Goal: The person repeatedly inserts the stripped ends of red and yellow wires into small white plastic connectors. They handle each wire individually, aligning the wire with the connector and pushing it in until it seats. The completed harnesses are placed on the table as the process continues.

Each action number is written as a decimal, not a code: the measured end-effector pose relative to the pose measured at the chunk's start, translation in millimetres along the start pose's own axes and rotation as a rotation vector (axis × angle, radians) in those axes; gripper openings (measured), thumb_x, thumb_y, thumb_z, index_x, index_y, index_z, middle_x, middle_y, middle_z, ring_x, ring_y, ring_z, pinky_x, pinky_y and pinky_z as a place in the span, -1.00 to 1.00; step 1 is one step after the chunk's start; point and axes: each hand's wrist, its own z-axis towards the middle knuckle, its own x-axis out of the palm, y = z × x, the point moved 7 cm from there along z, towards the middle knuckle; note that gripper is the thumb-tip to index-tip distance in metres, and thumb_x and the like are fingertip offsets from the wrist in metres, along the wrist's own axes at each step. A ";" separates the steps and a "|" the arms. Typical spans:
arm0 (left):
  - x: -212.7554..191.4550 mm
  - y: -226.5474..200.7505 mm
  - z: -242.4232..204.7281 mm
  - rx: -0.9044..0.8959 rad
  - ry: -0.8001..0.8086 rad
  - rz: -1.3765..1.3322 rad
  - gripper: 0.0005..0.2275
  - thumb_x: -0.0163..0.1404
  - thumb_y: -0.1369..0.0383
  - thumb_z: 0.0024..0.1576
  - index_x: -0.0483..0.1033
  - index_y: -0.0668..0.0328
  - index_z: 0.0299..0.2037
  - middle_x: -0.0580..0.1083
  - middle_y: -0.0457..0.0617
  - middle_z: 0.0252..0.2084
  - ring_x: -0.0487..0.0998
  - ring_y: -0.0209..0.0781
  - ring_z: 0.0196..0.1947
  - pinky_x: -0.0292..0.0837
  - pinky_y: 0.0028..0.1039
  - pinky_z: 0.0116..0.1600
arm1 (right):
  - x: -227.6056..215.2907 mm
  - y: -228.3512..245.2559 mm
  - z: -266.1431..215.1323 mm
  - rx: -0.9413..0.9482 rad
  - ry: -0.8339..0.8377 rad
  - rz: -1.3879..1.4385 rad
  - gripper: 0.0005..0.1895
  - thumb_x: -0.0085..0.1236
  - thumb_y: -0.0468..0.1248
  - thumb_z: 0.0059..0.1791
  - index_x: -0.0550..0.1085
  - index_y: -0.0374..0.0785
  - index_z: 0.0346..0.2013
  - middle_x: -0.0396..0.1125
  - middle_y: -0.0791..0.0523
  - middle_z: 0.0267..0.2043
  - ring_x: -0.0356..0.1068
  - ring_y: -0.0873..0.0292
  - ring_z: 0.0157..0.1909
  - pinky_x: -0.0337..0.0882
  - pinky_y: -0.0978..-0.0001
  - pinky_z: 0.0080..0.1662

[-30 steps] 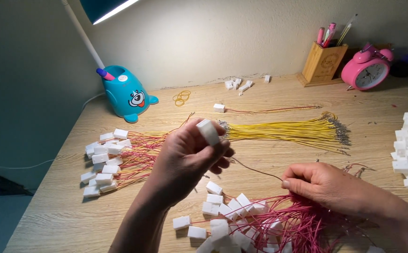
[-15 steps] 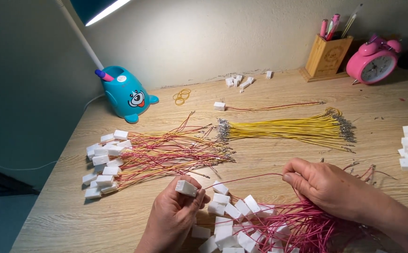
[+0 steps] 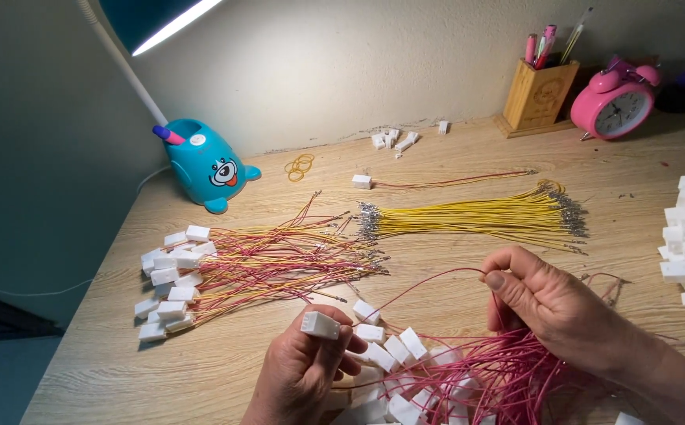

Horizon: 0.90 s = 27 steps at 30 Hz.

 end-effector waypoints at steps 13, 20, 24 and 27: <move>-14.3 -0.4 -14.9 -0.261 -0.087 0.510 -0.89 -0.02 0.18 0.10 0.51 -0.14 -0.40 0.70 -0.34 -0.50 0.82 -0.51 -0.49 0.68 -0.70 -0.39 | 5.2 9.6 -10.7 0.166 0.282 -0.691 -0.89 0.24 -0.02 -0.14 0.69 0.22 -0.41 0.65 0.53 -0.45 0.52 0.60 -0.37 0.42 0.73 -0.20; -32.9 22.3 -32.0 -0.394 -0.009 0.624 -0.47 0.21 0.12 -0.12 0.34 -0.45 0.11 0.68 -0.52 -0.34 0.69 -0.67 -0.40 0.50 -0.80 -0.19 | 7.6 19.0 -10.2 -0.111 0.256 -0.645 -0.86 0.24 -0.03 -0.16 0.72 0.16 -0.47 0.64 0.48 -0.46 0.58 0.53 -0.38 0.49 0.66 -0.23; -38.8 33.3 -45.2 -0.405 0.025 0.653 -0.33 0.26 0.25 -0.22 0.34 -0.66 0.16 0.64 -0.59 -0.32 0.50 -0.65 -0.46 0.38 -0.87 -0.24 | 6.2 33.3 -17.6 -0.385 0.247 -0.477 -0.85 0.22 -0.09 -0.13 0.65 0.02 -0.55 0.61 0.38 -0.49 0.57 0.44 -0.43 0.49 0.57 -0.29; -43.5 31.2 -59.7 -0.500 -0.056 0.616 -0.29 0.33 0.27 -0.21 0.37 -0.79 0.17 0.63 -0.59 -0.35 0.58 -0.72 -0.38 0.38 -0.94 -0.08 | 3.6 31.2 -17.7 -0.416 0.195 -0.389 -0.86 0.24 -0.14 -0.14 0.64 -0.04 -0.57 0.53 0.35 -0.58 0.46 0.40 -0.50 0.44 0.54 -0.37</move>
